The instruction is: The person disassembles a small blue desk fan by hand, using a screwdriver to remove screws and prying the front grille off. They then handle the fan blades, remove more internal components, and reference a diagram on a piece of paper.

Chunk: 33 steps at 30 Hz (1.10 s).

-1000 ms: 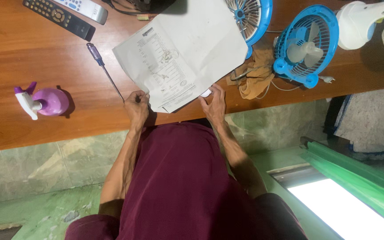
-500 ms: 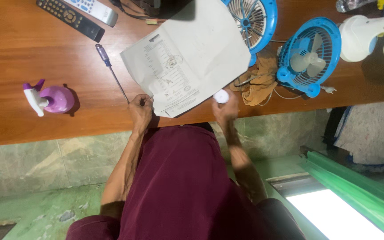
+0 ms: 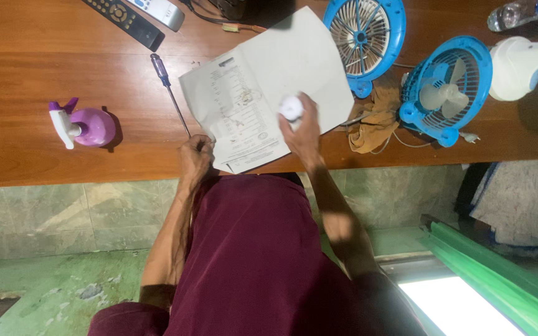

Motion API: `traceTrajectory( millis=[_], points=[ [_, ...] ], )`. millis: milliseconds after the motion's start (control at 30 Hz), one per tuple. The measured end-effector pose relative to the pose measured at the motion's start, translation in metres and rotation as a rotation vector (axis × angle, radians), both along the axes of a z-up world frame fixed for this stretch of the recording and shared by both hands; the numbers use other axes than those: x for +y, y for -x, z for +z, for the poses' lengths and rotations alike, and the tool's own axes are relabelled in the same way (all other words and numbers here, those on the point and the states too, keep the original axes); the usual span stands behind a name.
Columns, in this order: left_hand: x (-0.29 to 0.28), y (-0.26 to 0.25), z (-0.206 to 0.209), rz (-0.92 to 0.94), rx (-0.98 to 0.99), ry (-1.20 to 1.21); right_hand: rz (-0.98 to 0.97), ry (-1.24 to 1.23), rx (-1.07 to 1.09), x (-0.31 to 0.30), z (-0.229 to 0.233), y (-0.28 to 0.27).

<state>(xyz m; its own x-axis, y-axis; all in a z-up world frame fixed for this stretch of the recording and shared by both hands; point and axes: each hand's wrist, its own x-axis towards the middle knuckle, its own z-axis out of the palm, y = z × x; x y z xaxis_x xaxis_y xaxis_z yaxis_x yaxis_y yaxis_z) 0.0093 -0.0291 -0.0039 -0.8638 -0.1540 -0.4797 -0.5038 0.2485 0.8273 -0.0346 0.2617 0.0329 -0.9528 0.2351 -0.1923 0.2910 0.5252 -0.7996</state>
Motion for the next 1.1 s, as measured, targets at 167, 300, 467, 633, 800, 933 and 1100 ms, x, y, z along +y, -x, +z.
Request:
traceTrajectory(
  millis=[167, 300, 467, 633, 800, 933, 1100],
  points=[
    [-0.02, -0.004, -0.006, -0.039, 0.089, 0.041, 0.261, -0.128, 0.061, -0.007, -0.047, -0.004],
    [-0.031, 0.0, -0.002, -0.031, 0.067, 0.102, 0.258, -0.141, -0.018, -0.011, -0.06, -0.031],
    [-0.026, 0.009, 0.007, -0.083, 0.072, 0.236, 0.203, -0.166, 0.009, -0.01, -0.048, -0.058],
    [-0.007, 0.02, 0.022, -0.136, 0.078, 0.248, 0.112, -0.101, -0.064, 0.009, -0.038, -0.061],
    [0.003, 0.022, 0.031, -0.2, 0.203, 0.33, 0.105, -0.185, 0.087, 0.028, -0.029, -0.055],
    [0.013, 0.021, 0.038, -0.276, 0.298, 0.495, -0.021, -0.046, 0.097, 0.048, -0.019, -0.04],
    [0.061, 0.03, 0.031, -0.268, 0.427, 0.892, -0.094, -0.053, 0.154, 0.088, -0.022, -0.02]
  ],
)
